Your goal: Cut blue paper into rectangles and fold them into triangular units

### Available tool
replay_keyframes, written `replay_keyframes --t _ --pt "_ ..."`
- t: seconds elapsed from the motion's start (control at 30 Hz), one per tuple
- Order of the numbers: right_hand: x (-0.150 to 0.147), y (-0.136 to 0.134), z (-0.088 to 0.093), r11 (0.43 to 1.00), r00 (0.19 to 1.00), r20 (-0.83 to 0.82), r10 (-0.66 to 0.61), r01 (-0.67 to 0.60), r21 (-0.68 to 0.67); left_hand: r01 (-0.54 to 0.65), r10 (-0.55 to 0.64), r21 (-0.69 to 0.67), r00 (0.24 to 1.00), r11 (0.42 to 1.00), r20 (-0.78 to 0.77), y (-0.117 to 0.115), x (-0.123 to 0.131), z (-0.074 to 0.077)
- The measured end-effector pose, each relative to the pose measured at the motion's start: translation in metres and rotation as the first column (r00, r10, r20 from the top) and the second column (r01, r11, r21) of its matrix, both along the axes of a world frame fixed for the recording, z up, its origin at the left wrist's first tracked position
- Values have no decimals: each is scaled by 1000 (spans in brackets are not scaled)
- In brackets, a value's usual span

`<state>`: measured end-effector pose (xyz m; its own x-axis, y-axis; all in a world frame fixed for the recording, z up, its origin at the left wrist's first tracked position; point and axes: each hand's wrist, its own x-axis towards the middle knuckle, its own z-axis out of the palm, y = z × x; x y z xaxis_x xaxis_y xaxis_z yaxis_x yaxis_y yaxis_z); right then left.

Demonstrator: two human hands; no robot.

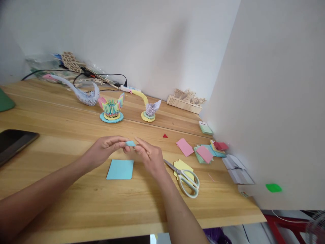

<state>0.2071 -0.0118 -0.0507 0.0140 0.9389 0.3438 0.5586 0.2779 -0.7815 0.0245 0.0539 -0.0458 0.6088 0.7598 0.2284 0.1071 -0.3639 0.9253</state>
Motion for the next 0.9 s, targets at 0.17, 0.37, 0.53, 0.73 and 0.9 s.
replay_keyframes --t 0.17,0.37,0.53,0.73,0.9 --pt "-3 0 4 998 982 -178 -59 51 -48 -6 9 -67 999 998 42 0 2 2" --pt "-8 2 1 995 962 -260 -81 64 -74 -2 3 -100 1000 995 8 -1 1 -1" --pt "-10 2 3 994 957 -278 -82 58 -92 -4 7 -85 1000 996 29 0 1 -2" --pt "-10 3 -3 995 954 -292 -69 44 -90 -9 10 -52 1000 999 24 -1 1 0" --pt "-11 4 -6 995 955 -289 -73 48 -90 -1 3 -66 1000 998 25 -1 0 -3"
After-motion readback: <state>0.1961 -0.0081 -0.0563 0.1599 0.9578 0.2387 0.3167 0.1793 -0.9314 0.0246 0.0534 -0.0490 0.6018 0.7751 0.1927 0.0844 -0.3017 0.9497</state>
